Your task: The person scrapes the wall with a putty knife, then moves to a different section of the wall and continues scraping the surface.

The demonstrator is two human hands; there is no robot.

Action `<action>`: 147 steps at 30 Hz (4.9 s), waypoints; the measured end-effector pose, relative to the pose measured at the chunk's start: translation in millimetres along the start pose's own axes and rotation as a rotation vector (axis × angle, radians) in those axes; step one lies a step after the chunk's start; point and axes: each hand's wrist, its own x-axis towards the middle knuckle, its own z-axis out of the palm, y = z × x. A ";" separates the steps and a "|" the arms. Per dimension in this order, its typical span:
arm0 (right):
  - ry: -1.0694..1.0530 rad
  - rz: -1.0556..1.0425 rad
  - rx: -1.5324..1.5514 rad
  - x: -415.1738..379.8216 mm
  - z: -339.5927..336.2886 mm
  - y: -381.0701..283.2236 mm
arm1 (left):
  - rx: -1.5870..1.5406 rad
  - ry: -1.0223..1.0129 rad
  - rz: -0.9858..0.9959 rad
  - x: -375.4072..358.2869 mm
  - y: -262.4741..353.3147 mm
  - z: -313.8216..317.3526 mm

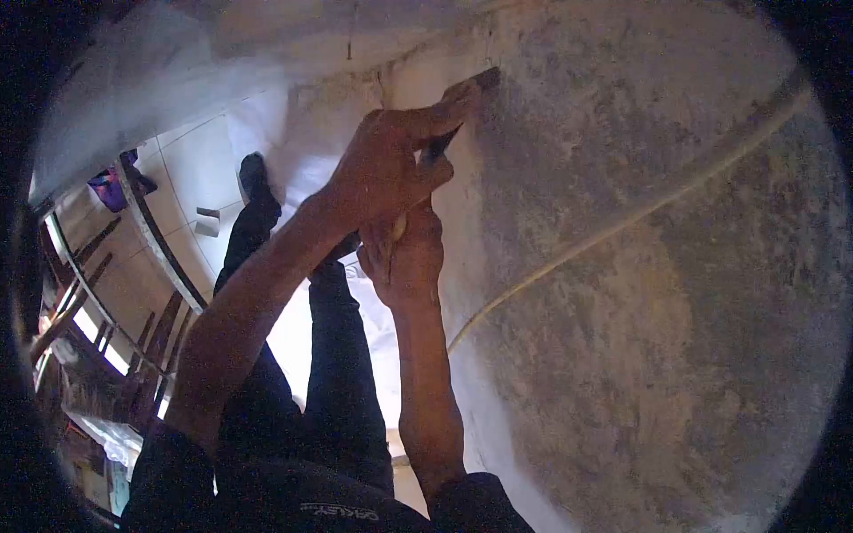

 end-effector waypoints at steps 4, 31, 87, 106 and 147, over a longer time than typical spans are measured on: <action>0.247 -0.021 -0.005 15.1 27.3 -4.7 | 0.019 0.081 0.142 11.4 -10.3 -1.5; -0.156 0.028 0.096 26.5 -7.0 1.3 | 0.093 0.085 0.120 15.1 -13.6 -5.1; -0.131 0.106 0.348 -15.8 -5.3 9.6 | -0.120 0.109 -0.003 -16.9 -8.8 18.4; -0.298 0.086 0.405 19.0 12.1 4.8 | 0.224 -0.062 -0.026 13.0 -7.3 -12.5; -0.304 0.149 0.315 37.7 12.6 -12.1 | 0.210 0.107 0.108 27.7 -19.4 -12.0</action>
